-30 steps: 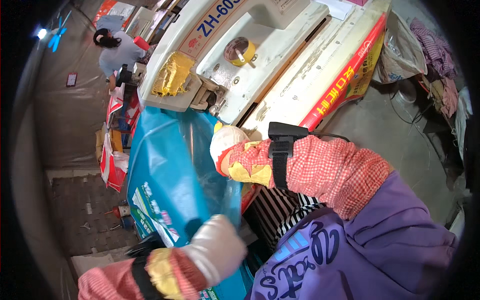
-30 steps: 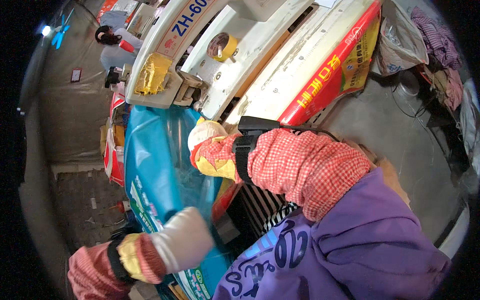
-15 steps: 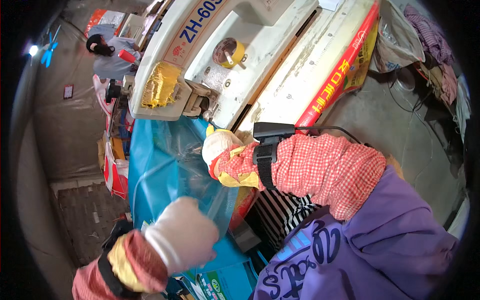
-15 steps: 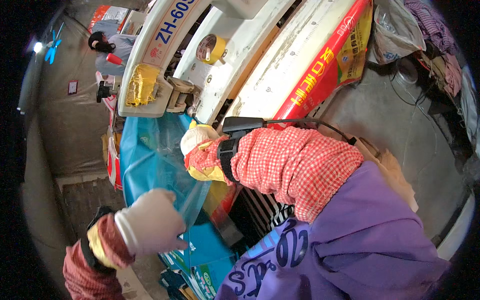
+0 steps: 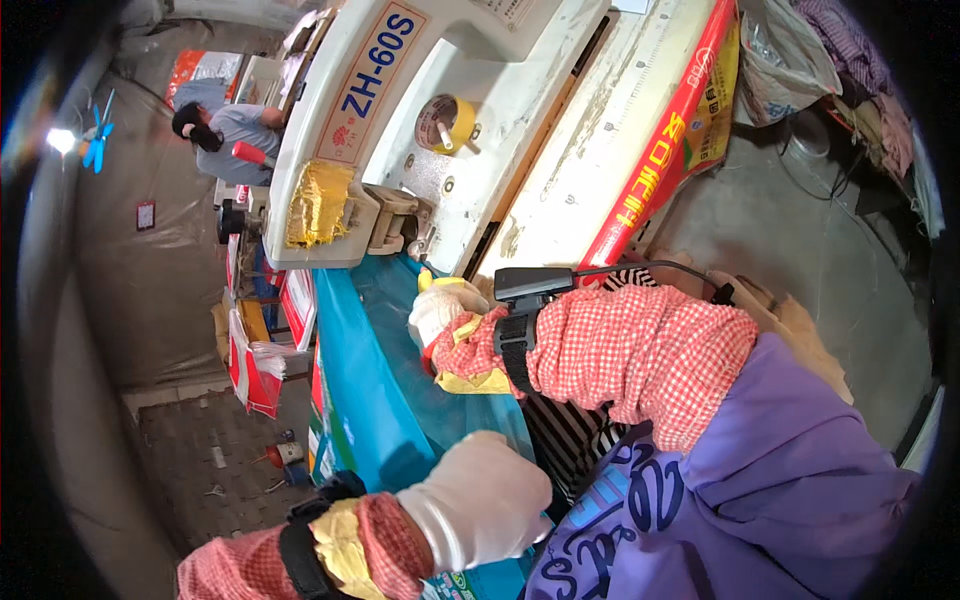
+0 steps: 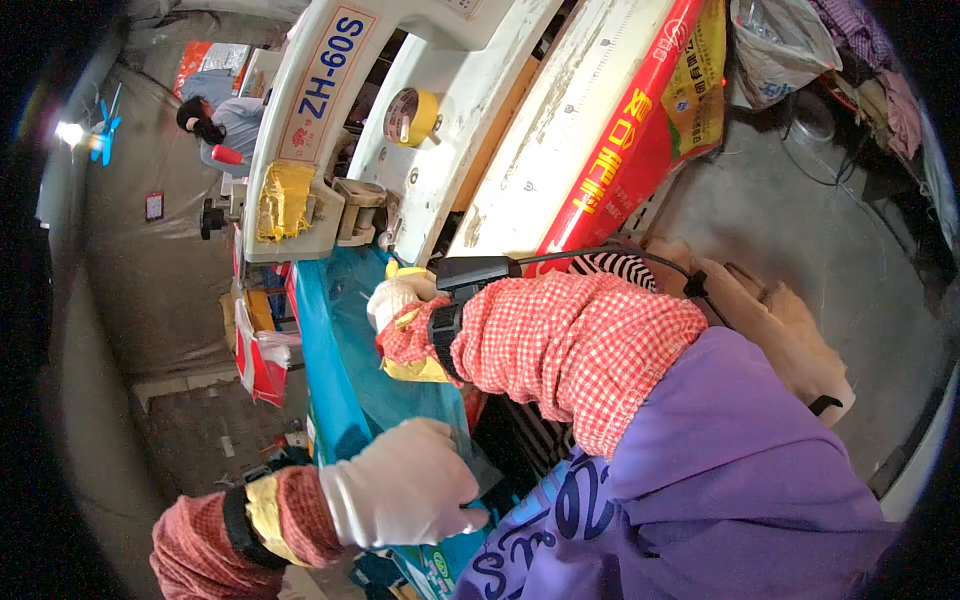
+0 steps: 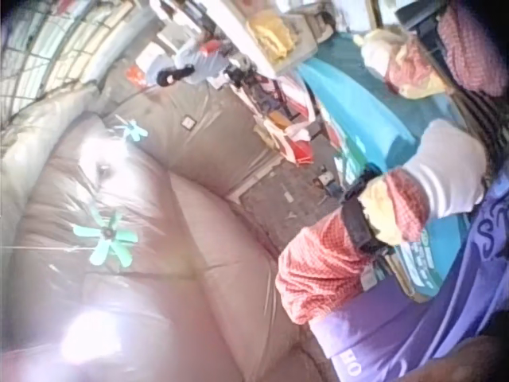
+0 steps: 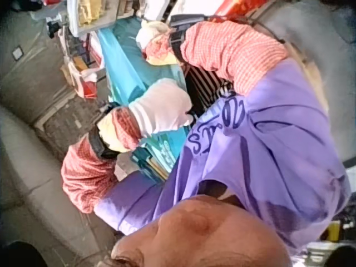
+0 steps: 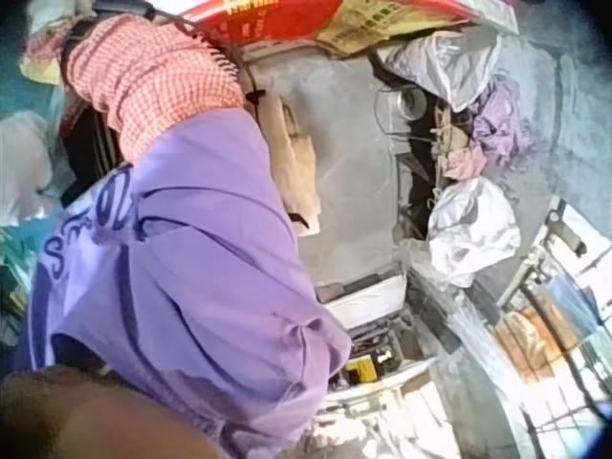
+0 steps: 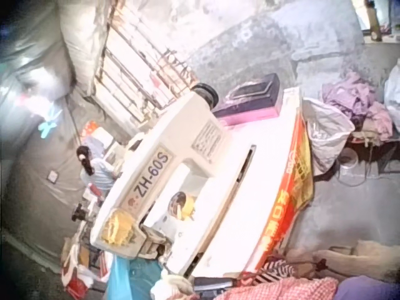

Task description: Sewing large plastic bags using an industrial sewing machine.

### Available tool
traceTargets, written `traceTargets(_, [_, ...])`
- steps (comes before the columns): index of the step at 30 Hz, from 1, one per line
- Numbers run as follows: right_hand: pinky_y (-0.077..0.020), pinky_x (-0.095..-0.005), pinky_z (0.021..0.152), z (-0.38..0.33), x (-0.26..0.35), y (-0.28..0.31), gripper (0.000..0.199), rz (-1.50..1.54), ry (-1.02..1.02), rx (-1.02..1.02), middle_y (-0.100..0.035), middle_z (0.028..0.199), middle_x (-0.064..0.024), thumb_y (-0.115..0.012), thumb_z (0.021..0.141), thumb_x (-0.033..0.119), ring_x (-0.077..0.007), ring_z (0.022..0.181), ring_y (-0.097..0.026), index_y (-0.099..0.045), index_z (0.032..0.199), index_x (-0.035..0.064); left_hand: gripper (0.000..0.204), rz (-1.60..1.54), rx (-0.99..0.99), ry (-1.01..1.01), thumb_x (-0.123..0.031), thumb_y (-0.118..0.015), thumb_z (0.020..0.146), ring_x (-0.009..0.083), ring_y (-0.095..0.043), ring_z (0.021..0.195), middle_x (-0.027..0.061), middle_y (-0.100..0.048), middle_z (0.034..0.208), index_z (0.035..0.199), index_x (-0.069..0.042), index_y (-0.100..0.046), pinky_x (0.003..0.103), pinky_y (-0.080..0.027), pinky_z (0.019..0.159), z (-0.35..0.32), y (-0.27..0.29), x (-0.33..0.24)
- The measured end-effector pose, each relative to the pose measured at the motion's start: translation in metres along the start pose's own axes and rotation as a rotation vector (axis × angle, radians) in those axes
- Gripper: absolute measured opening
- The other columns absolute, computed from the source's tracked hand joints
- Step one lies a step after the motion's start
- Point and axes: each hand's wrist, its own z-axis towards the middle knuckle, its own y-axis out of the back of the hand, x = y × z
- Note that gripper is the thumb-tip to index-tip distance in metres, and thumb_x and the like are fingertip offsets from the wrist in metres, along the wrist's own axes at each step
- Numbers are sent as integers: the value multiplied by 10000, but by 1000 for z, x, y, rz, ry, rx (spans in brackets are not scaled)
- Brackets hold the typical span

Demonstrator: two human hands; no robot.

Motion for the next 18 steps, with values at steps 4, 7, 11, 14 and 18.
traceTargets(4, [-474,-325,599,-48,-2,0,240,-331,-177,-342,-564,692,-74,-482,874,214,-172,634,-557,-582,747,37,364,-106,-147,191,-354,-536,812,366,-600,673,161,-603,648,696,-15,-600,446,-475,646,11,4,9])
traceTargets(7, [-445,-304,531,-62,-13,-1,272,-672,-378,-691,-536,591,-45,-466,865,179,-159,540,-524,-549,631,69,256,-99,-206,274,-276,-557,806,349,-608,700,171,-611,718,839,-22,-570,429,-482,662,14,6,26])
traceTargets(11, [-407,-278,440,-68,-13,-4,382,-1126,-628,-1166,-500,457,-6,-445,853,133,-141,414,-480,-505,477,111,259,-93,-261,278,-306,-559,799,362,-587,685,176,-580,667,803,-49,-585,422,-475,637,-2,13,45])
traceTargets(14, [-414,-291,473,-68,-26,-10,336,-1375,-683,-1491,-546,515,-34,-511,851,177,-166,474,-507,-523,526,93,329,51,-227,402,-399,-589,770,345,-579,630,164,-576,652,758,-71,-612,423,-466,617,-27,17,61])
traceTargets(18, [-466,-376,587,-53,-43,25,207,-948,-1528,-1552,-591,717,-128,-617,787,220,-293,650,-559,-595,771,15,242,796,-330,509,-349,-740,571,270,-568,703,76,-545,568,633,-127,-669,378,-456,685,-66,37,100])
